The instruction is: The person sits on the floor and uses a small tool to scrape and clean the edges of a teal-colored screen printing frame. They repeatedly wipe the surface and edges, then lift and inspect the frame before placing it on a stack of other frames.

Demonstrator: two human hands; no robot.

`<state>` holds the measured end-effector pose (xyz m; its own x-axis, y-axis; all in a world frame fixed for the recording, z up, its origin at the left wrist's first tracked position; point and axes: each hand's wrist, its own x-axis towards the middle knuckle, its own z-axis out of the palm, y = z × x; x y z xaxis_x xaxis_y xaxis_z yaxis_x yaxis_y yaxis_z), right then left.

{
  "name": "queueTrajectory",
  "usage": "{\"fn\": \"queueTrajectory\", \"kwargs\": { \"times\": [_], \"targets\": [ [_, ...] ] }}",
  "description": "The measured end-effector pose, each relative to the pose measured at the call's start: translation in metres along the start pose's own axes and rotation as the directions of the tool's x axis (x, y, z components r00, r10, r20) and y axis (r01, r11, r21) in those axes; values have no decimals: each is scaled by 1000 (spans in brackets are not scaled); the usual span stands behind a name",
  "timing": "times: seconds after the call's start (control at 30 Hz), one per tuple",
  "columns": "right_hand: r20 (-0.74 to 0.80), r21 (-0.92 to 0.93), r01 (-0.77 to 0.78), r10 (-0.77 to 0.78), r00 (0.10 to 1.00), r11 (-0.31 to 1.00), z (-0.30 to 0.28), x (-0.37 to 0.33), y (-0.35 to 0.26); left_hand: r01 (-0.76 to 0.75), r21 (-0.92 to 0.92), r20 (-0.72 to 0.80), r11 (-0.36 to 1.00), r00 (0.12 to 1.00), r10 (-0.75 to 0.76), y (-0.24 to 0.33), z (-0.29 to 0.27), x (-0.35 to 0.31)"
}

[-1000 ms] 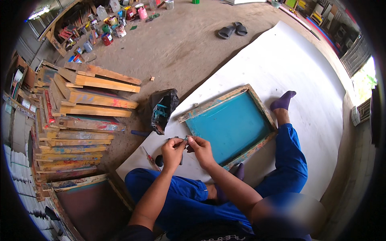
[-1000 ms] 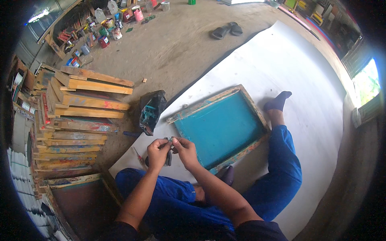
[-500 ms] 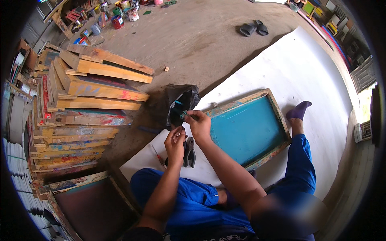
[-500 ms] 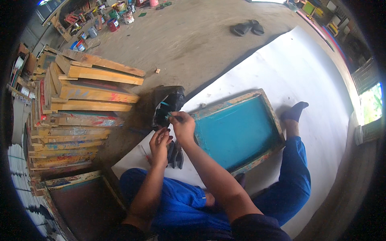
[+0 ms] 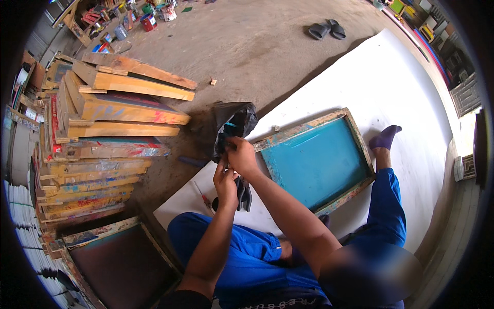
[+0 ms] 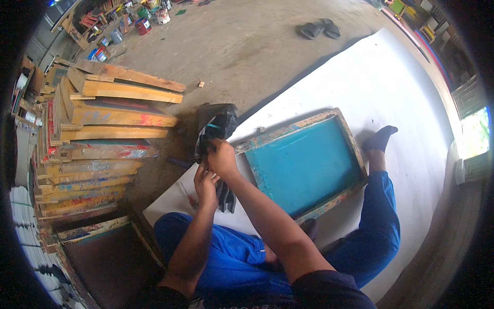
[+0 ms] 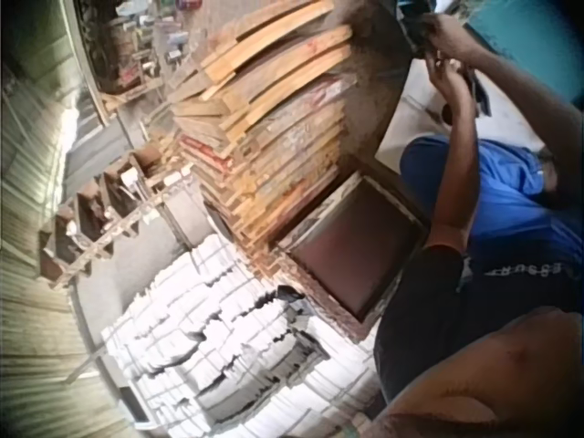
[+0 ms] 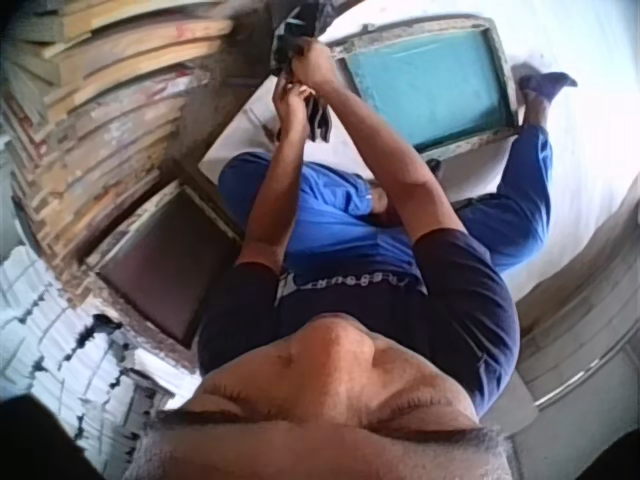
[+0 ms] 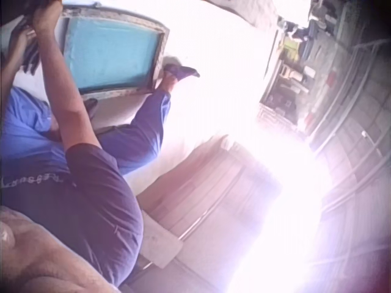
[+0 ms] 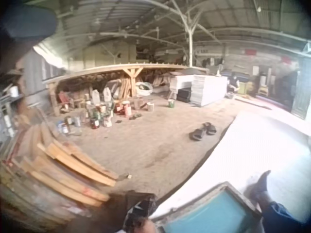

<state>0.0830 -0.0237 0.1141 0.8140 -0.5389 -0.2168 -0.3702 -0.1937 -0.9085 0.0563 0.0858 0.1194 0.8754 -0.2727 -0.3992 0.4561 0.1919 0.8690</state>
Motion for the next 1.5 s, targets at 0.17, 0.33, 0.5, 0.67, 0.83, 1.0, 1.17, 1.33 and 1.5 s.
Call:
{"fn": "queueTrajectory", "kwargs": {
  "times": [0.17,0.33,0.5,0.67,0.83,1.0,1.17,1.33,1.5],
  "targets": [
    [73,-169,167,-156,985,971,-11,-11,2,67,43,5,997,998,-67,-3,0,8],
    [-16,140,272,-273,962,952,-30,-33,23,7,-16,150,1000,989,-4,-6,-3,8],
    [-30,58,155,-153,988,986,-122,-74,61,-63,251,173,966,985,19,-24,0,-4],
    [-11,-295,-21,19,1000,955,-204,-138,105,-81,495,285,865,956,-73,-60,9,-24],
    [174,-680,72,66,983,729,-230,-188,150,-52,689,313,723,921,-232,-99,10,-50],
    [165,-811,56,136,977,582,-208,-208,161,-43,777,282,628,916,-286,-117,14,-66],
    [178,-795,23,196,964,606,-188,-208,154,-88,746,316,660,919,-235,-126,18,-74],
    [147,-751,-30,211,966,660,-182,-212,157,-69,708,319,702,919,-232,-127,15,-80],
    [102,-678,-75,194,976,732,-178,-213,164,-245,774,395,584,908,-141,-133,19,-89]
  ]
}}
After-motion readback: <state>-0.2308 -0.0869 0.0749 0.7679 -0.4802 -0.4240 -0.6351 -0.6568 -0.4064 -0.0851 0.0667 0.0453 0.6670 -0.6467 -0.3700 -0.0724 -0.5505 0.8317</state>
